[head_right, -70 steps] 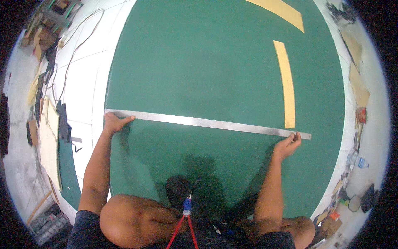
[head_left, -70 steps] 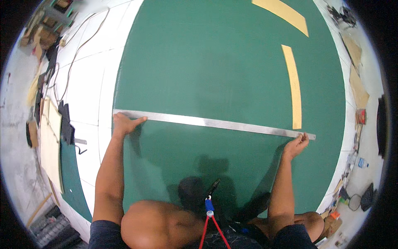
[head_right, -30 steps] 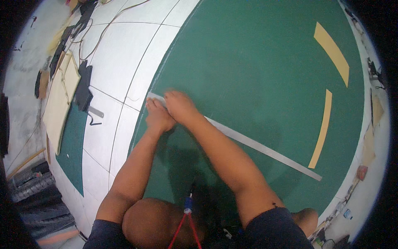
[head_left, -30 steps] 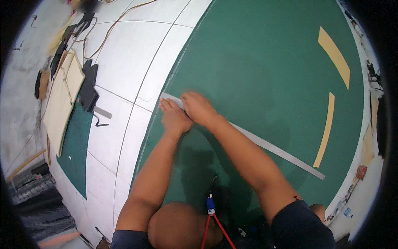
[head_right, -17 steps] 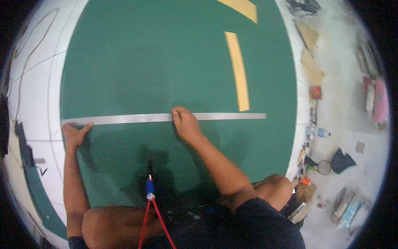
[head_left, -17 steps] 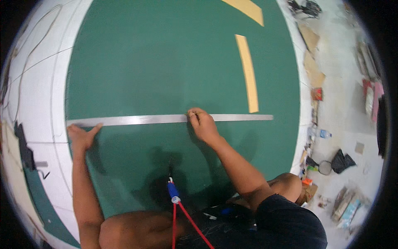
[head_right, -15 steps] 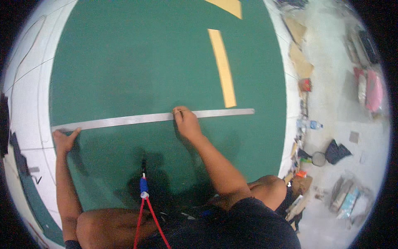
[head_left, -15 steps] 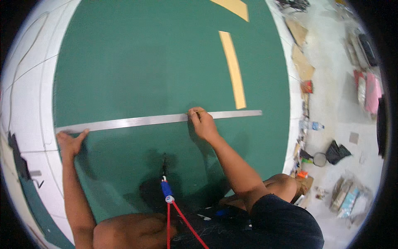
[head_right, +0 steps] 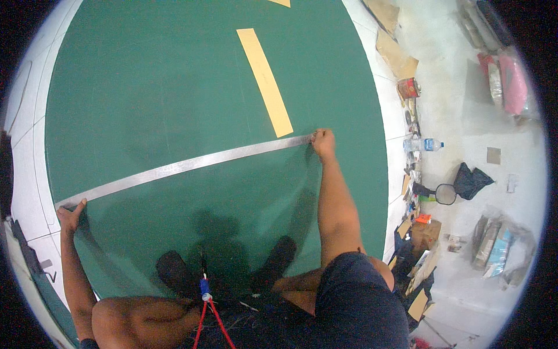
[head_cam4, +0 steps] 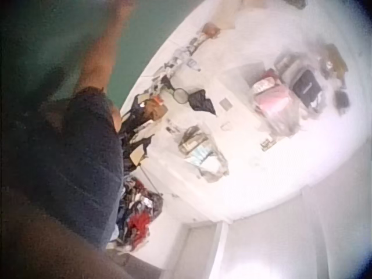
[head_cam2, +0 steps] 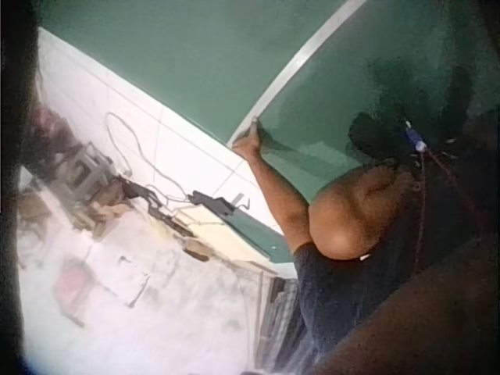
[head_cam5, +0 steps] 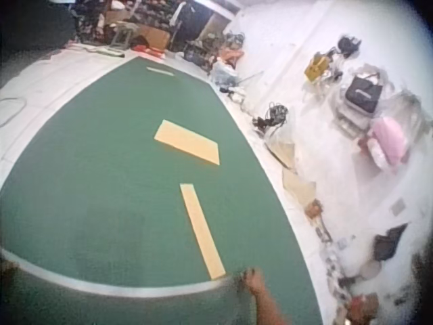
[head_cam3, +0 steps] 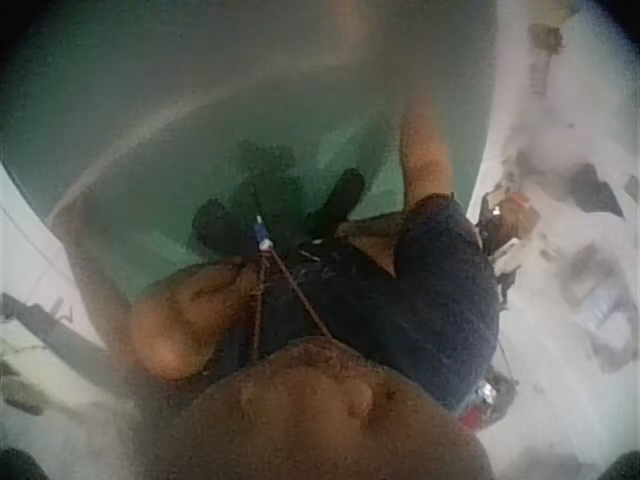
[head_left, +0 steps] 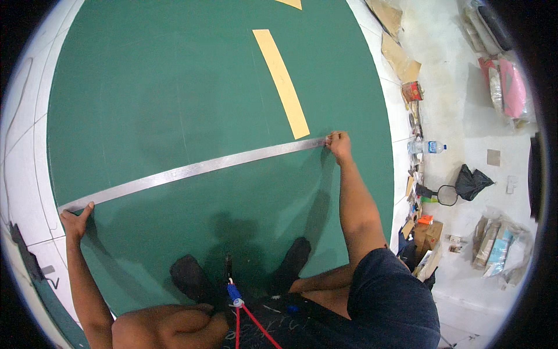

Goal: The person places a rectangular wooden template on a green mat and uses a pencil to trace its edges. They then use a long metal ruler to draw a straight line across the mat. The person repeats the tracing process with the wooden template.

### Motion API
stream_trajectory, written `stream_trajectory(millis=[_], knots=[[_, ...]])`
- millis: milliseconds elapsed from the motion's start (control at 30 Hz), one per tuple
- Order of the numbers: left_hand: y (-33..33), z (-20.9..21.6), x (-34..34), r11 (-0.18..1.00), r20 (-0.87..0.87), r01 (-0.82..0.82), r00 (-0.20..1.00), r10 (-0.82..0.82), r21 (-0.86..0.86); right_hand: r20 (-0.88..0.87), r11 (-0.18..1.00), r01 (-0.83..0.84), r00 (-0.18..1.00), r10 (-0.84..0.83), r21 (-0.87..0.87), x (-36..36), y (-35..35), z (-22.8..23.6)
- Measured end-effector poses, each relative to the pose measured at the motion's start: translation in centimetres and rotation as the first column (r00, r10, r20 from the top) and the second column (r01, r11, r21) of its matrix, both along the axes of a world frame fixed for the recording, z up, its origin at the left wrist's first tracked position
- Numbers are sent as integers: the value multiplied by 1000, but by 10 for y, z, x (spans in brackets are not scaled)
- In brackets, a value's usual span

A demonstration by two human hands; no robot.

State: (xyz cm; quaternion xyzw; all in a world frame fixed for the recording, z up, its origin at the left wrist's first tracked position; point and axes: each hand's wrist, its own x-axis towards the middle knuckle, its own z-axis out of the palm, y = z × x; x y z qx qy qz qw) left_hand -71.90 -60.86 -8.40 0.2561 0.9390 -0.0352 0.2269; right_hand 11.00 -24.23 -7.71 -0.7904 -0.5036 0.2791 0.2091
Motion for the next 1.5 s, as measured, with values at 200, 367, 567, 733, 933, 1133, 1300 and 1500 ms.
stream_trajectory(millis=[200,367,567,733,933,1133,1300,1500], knots=[[12,-14,5,1000,75,25,997,-24,-11,221,989,32,973,-64,143,27,6,4],[-14,-1,-8,1000,-27,6,1000,-6,0,387,960,-275,892,233,55,-103,-46,24],[15,24,30,998,34,-30,999,32,-50,252,744,-665,732,633,62,-283,-137,42],[19,35,35,997,52,-46,997,49,-55,120,343,-897,386,914,277,-443,-182,29],[25,48,53,993,34,-103,994,105,-52,-10,-5,-960,-9,1000,279,-596,-199,24],[20,48,50,993,18,-105,994,106,-44,-255,11,-961,-62,965,275,-678,-209,36],[28,55,55,986,37,-136,989,140,-98,-285,159,-916,51,957,368,-615,-145,55],[3,48,8,897,312,-262,938,151,355,100,177,-979,167,981,-100,-371,-37,150]])
